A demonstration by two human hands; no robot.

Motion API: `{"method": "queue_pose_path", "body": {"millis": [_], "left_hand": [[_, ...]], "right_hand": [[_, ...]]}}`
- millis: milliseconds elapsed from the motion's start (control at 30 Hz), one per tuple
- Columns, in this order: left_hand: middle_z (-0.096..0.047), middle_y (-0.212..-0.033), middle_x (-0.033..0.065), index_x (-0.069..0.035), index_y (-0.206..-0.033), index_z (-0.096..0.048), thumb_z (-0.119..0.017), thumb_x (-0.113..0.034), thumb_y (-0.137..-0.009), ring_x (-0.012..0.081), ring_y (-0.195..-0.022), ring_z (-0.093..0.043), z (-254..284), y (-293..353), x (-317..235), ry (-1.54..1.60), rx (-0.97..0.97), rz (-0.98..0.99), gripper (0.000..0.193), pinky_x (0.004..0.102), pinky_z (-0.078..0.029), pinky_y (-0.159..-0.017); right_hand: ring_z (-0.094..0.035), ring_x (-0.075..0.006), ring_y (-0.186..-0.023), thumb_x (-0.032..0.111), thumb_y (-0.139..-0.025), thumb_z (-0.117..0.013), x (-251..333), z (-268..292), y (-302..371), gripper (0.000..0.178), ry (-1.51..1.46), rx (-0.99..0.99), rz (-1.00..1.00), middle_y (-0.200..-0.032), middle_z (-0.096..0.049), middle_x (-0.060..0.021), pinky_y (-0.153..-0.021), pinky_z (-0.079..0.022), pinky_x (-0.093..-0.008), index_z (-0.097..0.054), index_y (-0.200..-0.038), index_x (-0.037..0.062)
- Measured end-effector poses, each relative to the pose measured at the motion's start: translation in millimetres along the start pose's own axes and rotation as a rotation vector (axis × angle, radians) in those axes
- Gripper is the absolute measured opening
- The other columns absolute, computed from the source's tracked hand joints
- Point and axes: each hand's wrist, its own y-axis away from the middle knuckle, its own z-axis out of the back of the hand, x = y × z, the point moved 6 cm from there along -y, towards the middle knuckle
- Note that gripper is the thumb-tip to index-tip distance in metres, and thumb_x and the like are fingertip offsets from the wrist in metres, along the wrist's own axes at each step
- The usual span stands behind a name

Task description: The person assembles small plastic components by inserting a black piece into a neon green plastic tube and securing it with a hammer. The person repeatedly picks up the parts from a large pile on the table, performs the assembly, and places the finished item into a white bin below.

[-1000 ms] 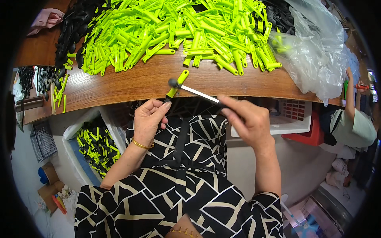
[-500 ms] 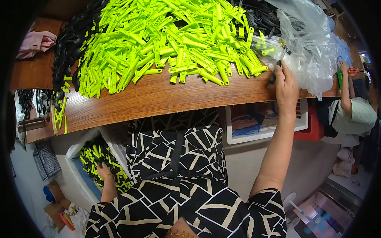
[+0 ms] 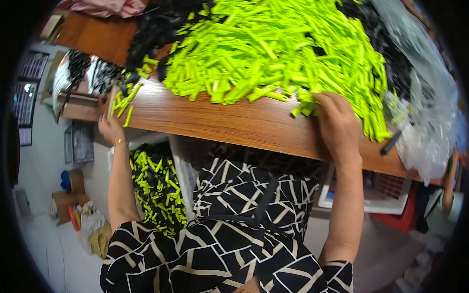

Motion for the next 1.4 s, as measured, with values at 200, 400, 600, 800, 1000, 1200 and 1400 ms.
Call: {"method": "queue_pose_path", "body": {"millis": [200,400,600,800,1000,1200,1400], "left_hand": [[-0.070,-0.117,0.0105,-0.011,-0.119,-0.071,-0.067,-0.006,-0.083,0.0317,-0.113,-0.064,-24.8,-44.1,-178.4,0.347,0.424,-0.540,0.037,0.0432,-0.047,-0.100],[-0.068,-0.125,0.0062,-0.017,-0.118,-0.071,-0.060,-0.010,-0.085,0.0294,-0.119,-0.061,-49.9,-52.5,-203.0,0.194,0.449,-0.341,0.036,0.0459,-0.041,-0.104],[-0.069,-0.118,0.0079,-0.013,-0.113,-0.072,-0.065,-0.022,-0.088,0.0263,-0.115,-0.064,-51.6,-45.8,-271.0,0.553,0.729,-0.535,0.028,0.0456,-0.047,-0.097],[-0.067,-0.117,0.0064,-0.017,-0.118,-0.069,-0.069,-0.032,-0.092,0.0295,-0.113,-0.062,-52.1,-40.2,-305.0,0.322,0.639,-0.619,0.030,0.0463,-0.043,-0.093],[-0.070,-0.098,0.0038,-0.019,-0.109,-0.071,-0.073,-0.034,-0.089,0.0280,-0.100,-0.066,-89.1,-44.5,-304.1,0.305,0.713,-0.408,0.025,0.0486,-0.044,-0.087],[-0.070,-0.095,0.0095,-0.011,-0.108,-0.076,-0.073,-0.022,-0.090,0.0286,-0.088,-0.069,-51.6,-52.7,-308.3,0.503,0.556,-0.438,0.021,0.0379,-0.053,-0.077],[-0.073,-0.092,0.0118,-0.002,-0.118,-0.072,-0.067,-0.008,-0.093,0.0184,-0.077,-0.071,100.8,51.1,-401.7,1.067,1.076,-0.435,0.026,0.0306,-0.054,-0.068]], "right_hand": [[-0.060,-0.0114,-0.099,-0.006,-0.098,-0.061,-37.8,6.1,43.9,0.020,-0.675,-0.298,-0.344,-0.112,-0.062,-0.0052,-0.089,-0.049,-0.0265,-0.060,-0.116,0.0012],[-0.061,-0.0126,-0.101,-0.006,-0.096,-0.065,-20.9,3.3,85.5,0.030,-0.896,-0.293,-0.526,-0.110,-0.064,-0.0068,-0.089,-0.049,-0.0261,-0.058,-0.124,0.0009],[-0.065,-0.0135,-0.100,-0.004,-0.090,-0.072,-22.8,-5.9,88.8,0.014,-0.682,-0.082,-0.518,-0.102,-0.067,-0.0056,-0.088,-0.050,-0.0274,-0.067,-0.103,-0.0009],[-0.066,-0.0263,-0.089,-0.002,-0.084,-0.075,10.9,7.9,57.9,0.018,-0.302,0.118,-0.256,-0.095,-0.067,-0.0102,-0.080,-0.053,-0.0348,-0.071,-0.100,0.0036],[-0.064,-0.0314,-0.091,0.006,-0.086,-0.073,25.4,4.4,51.5,0.020,-0.103,0.078,-0.102,-0.095,-0.067,-0.0104,-0.083,-0.050,-0.0428,-0.072,-0.105,0.0097],[-0.067,-0.0291,-0.087,0.001,-0.085,-0.075,27.5,16.0,58.5,0.018,-0.275,-0.091,-0.108,-0.094,-0.073,-0.0087,-0.079,-0.052,-0.0382,-0.073,-0.102,0.0060],[-0.068,-0.0225,-0.085,0.002,-0.083,-0.078,38.0,17.1,60.4,0.023,-0.611,-0.032,-0.195,-0.094,-0.074,-0.0071,-0.075,-0.052,-0.0332,-0.079,-0.105,0.0078]]}}
